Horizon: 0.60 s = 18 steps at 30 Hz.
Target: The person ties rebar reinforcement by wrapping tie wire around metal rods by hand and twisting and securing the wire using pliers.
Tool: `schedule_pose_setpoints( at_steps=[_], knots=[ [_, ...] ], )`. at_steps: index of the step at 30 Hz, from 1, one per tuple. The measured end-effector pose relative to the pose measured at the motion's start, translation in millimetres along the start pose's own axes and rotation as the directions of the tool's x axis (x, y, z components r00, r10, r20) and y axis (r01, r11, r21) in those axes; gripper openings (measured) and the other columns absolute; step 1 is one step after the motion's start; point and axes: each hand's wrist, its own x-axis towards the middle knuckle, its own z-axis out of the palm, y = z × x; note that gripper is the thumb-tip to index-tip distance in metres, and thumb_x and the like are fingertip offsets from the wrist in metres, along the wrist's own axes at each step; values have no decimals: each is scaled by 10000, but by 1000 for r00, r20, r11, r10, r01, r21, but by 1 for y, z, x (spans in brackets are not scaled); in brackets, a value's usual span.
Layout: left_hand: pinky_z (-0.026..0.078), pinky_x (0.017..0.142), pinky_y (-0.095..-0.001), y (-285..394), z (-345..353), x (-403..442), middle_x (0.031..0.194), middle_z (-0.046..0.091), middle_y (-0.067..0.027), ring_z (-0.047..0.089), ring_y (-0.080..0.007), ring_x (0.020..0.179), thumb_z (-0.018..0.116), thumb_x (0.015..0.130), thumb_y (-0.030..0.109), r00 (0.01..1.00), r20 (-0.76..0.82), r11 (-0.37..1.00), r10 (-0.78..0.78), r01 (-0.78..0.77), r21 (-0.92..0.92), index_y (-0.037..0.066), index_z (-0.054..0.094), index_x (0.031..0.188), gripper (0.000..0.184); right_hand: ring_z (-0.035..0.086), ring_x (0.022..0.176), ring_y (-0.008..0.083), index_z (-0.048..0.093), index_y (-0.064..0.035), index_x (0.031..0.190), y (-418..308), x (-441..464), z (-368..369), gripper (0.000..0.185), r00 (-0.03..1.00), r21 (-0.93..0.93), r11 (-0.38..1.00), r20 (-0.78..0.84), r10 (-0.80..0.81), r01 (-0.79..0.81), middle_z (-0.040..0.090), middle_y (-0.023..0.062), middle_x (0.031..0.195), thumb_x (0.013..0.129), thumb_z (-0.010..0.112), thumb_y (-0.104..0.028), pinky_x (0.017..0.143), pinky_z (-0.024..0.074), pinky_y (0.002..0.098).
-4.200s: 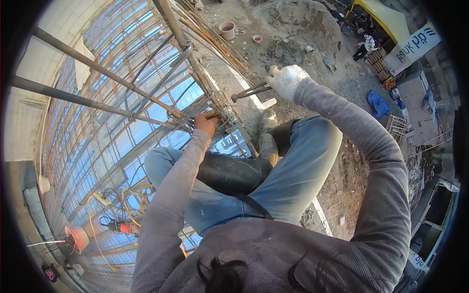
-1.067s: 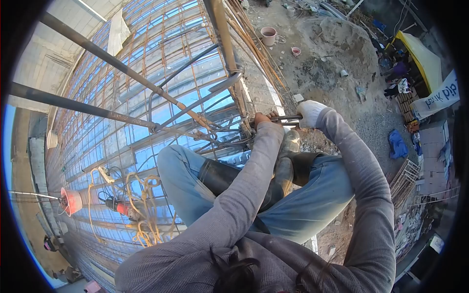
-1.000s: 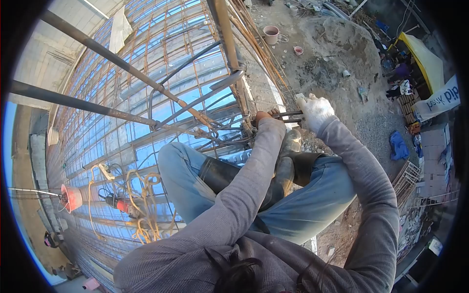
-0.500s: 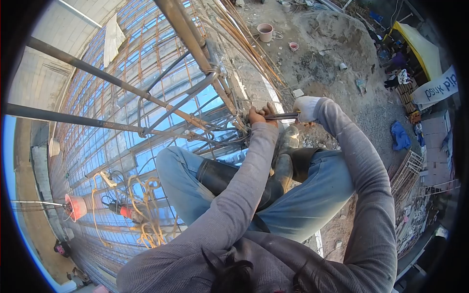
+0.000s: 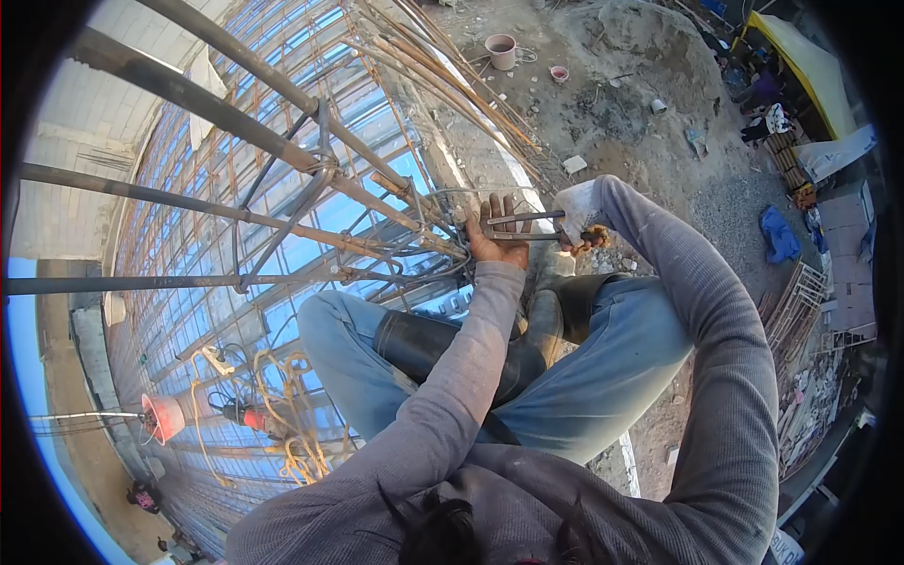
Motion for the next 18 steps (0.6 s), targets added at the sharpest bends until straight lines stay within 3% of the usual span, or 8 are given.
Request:
schedule_pose_setpoints(
  at_steps=[3,5,6,9,11,13,16,18],
  knots=[
    [641,786,-458,-3,-10,50,551,451,-11,549,-191,540,543,998,410,999,-35,977,34,-40,-210,143,441,662,441,699,614,248,719,-17,960,-20,-21,8,234,996,-229,973,-83,-20,1,696,135,719,747,764,-103,546,549,390],
    [649,777,-436,0,7,47,528,428,-9,542,-189,533,480,1020,370,997,-74,971,12,-29,-236,150,412,636,448,722,878,312,680,-23,1108,-36,-47,25,435,727,-713,696,-521,-447,-84,726,222,991,708,810,-137,738,583,443],
    [649,776,-435,1,14,52,525,424,-5,542,-188,532,473,1021,353,990,-139,947,-37,-10,-320,149,410,639,437,653,1118,346,649,-76,1198,-17,-40,23,545,524,-838,538,-500,-690,-92,652,240,1246,694,808,-210,869,548,476],
    [641,797,-453,6,18,59,517,425,-4,543,-189,525,451,1028,364,964,-237,915,-123,18,-403,144,419,655,434,642,1115,300,650,-81,1111,-15,-40,24,405,272,-878,327,-429,-862,-349,596,183,1308,748,754,-226,787,566,467],
    [626,824,-466,6,0,62,587,497,-22,598,-197,597,459,1033,420,988,-108,944,-107,67,-323,129,485,729,421,693,980,294,698,-66,1074,-8,-38,18,345,275,-903,263,-363,-891,-339,690,184,1129,784,752,-244,742,574,428],
    [616,831,-467,1,1,27,687,564,-17,639,-204,689,487,1033,446,980,-198,998,-11,-1,-61,126,538,824,385,721,828,299,745,-39,990,13,-14,8,331,791,-539,842,-515,-329,-1,736,171,890,819,755,-322,693,575,384],
    [630,773,-428,-2,1,20,696,559,-9,621,-186,674,486,1043,411,997,-8,994,70,-69,90,140,535,846,339,722,798,301,751,-41,972,6,-18,8,360,818,-484,875,-504,-276,-3,727,163,828,821,757,-367,702,575,393],
    [639,748,-408,-4,4,31,674,558,-16,614,-179,645,461,1048,393,991,-112,997,75,-70,44,144,512,820,342,724,769,303,756,-42,953,-4,-27,8,392,850,-429,903,-480,-217,-11,718,155,767,823,760,-411,711,575,402]
  ],
)
